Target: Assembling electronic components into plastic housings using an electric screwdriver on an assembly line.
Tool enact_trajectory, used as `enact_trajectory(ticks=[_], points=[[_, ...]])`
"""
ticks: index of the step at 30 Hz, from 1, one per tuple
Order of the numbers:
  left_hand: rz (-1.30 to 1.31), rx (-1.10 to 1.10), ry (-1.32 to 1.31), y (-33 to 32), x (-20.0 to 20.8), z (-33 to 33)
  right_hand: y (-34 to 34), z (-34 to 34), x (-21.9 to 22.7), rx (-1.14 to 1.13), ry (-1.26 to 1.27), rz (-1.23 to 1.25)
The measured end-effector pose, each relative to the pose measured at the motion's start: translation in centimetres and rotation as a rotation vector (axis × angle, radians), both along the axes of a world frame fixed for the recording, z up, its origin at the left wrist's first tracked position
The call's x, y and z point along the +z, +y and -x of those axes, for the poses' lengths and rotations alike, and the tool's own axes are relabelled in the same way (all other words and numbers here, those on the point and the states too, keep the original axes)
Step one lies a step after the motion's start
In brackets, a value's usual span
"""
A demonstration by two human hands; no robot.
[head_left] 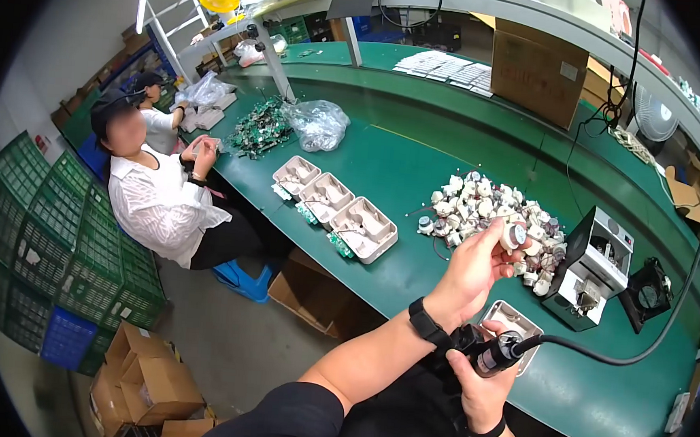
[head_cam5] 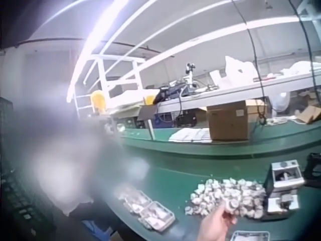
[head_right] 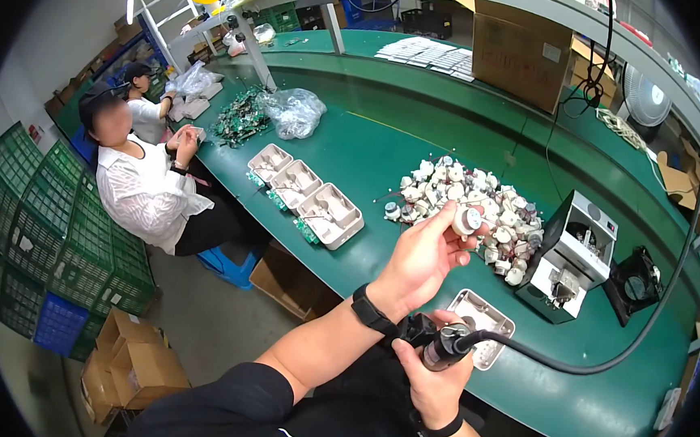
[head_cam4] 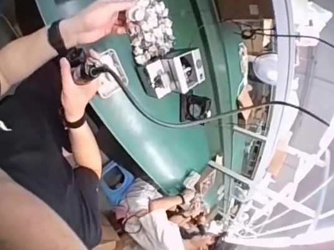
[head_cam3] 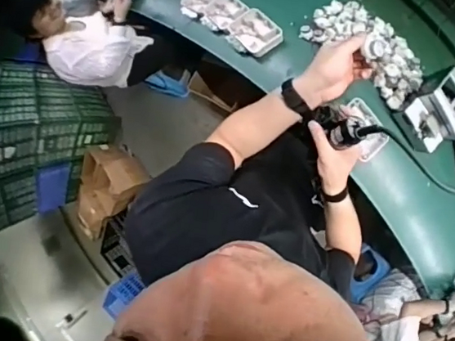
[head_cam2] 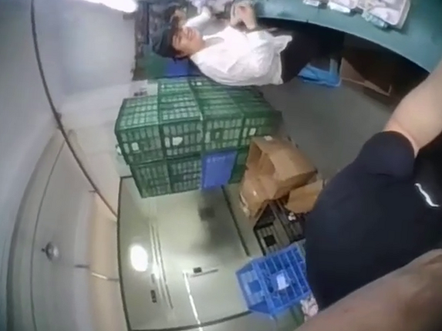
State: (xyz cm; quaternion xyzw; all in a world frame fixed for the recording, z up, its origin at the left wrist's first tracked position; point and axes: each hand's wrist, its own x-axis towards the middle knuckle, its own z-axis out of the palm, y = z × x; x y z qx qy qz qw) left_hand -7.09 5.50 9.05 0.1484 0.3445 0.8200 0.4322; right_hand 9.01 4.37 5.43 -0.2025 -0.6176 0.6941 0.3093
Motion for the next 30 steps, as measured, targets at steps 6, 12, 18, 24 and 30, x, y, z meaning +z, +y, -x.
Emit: enact_trajectory(ticks=[6, 12, 18, 24, 30], points=[[0.132, 0.174, 0.619, 0.7, 0.3, 0.7, 1.4, 1.2, 1.1, -0.045, -0.023, 0.171], [0.111, 0.666, 1.484, 0.7, 0.4, -0.1, 1.1, 0.3, 0.3, -0.006, -0.029, 0.206], [0.349, 0.291, 0.955, -0.3, -0.2, -0.7, -0.9, 0.1, -0.7, -0.057, 0.102, 0.205], [0.397, 0.277, 1.118, 2.6, -3.1, 0.8, -1.1, 1.0, -2.4, -0.208, 0.098, -0.173], [0.366, 0.044, 0.753, 1.3, -3.3, 0.8, 0.3, 0.9, -2.2, -0.151, 0.043, 0.123]])
